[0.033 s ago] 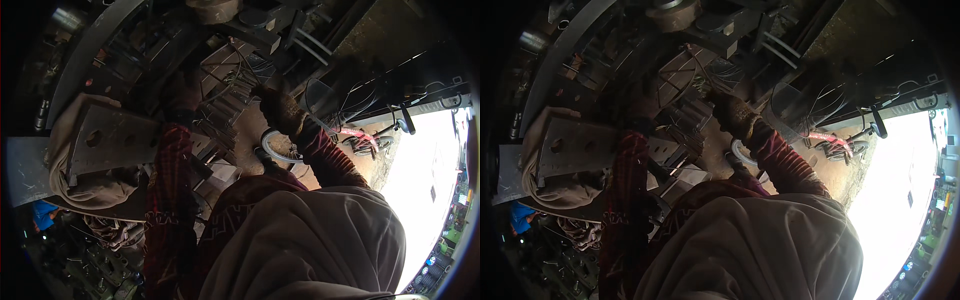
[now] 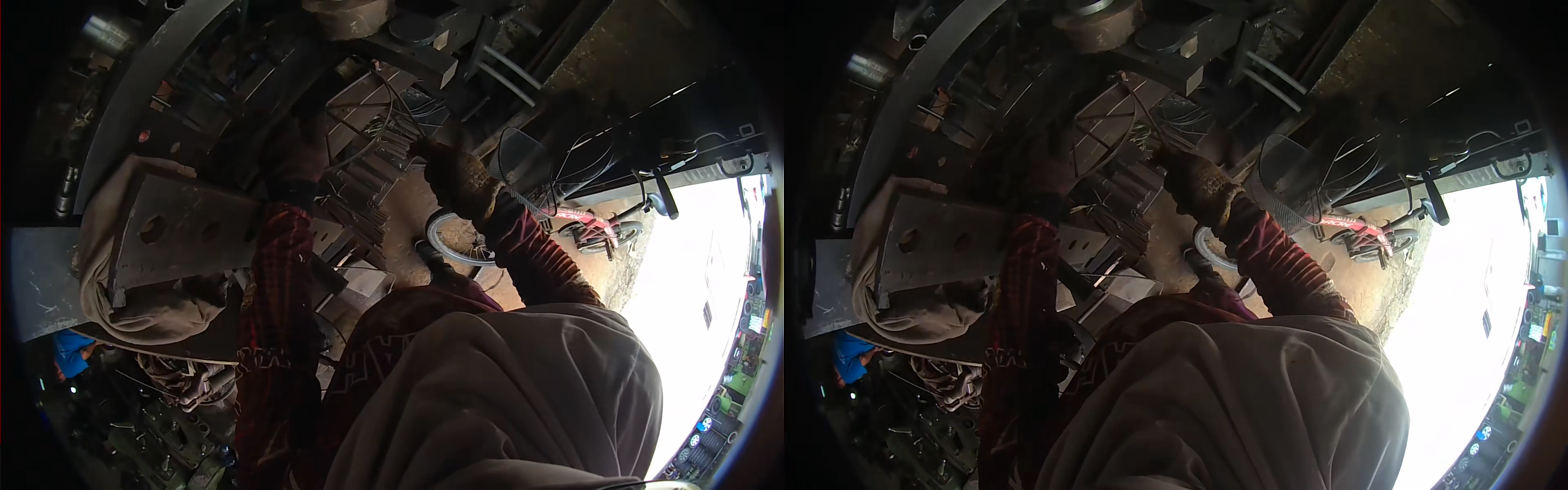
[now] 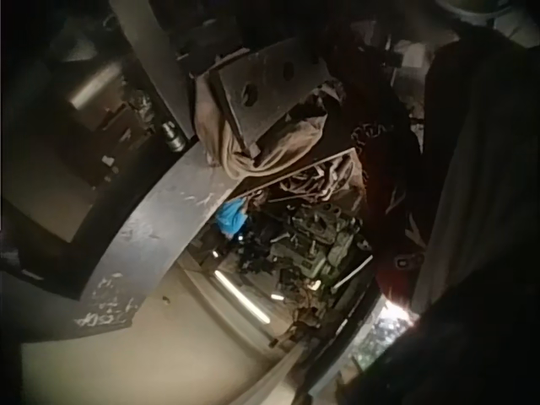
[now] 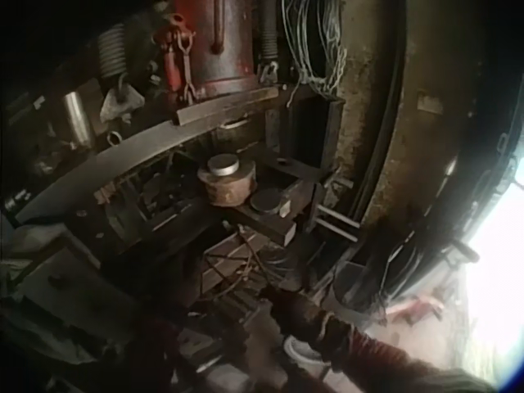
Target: The person, wearing gloves, feeds a long metal wire into a piece of industrial machinery, using their hands to guide and manipulate the wire through the machine's components.
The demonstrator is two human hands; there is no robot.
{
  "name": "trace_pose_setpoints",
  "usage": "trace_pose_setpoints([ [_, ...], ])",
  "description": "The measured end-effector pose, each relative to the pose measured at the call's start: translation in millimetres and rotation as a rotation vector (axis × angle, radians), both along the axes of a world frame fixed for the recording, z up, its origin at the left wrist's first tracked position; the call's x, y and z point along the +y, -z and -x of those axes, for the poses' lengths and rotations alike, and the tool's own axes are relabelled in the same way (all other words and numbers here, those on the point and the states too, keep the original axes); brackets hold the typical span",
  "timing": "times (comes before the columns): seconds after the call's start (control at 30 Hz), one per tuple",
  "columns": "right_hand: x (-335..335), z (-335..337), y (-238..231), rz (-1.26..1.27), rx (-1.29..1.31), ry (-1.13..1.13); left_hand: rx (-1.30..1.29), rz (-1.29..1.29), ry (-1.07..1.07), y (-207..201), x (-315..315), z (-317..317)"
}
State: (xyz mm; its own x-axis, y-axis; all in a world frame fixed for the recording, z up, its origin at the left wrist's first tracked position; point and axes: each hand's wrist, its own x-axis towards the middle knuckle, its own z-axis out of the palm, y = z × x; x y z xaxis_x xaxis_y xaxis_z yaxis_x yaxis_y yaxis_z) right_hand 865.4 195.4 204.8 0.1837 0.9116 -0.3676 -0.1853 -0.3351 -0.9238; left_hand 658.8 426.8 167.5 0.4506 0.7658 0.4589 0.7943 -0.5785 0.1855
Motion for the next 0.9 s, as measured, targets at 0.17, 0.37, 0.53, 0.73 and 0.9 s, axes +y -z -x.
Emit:
trace_pose_setpoints([
  [0.17,-3.3,16.2,-3.4,-0.144,-0.426,-0.052,-0.020,0.083,-0.093,-20.8,-21.8,-11.4],
  [0.37,44.6,111.1,-5.5,-0.110,0.715,0.646,-0.030,0.096,-0.072,-23.1,-24.2,-12.2],
  [0.53,58.1,115.9,64.7,-0.415,0.034,0.446,-0.036,0.211,-0.015,-26.3,-21.5,-11.9],
  [0.73,38.0,39.7,23.2,-0.143,-0.312,0.103,-0.151,0.065,0.034,-17.3,-15.0,-11.7],
  [0.9,46.6,29.1,-6.2,0.072,-0.083,0.104,-0.112,0.097,0.001,-11.5,-10.9,-7.0],
])
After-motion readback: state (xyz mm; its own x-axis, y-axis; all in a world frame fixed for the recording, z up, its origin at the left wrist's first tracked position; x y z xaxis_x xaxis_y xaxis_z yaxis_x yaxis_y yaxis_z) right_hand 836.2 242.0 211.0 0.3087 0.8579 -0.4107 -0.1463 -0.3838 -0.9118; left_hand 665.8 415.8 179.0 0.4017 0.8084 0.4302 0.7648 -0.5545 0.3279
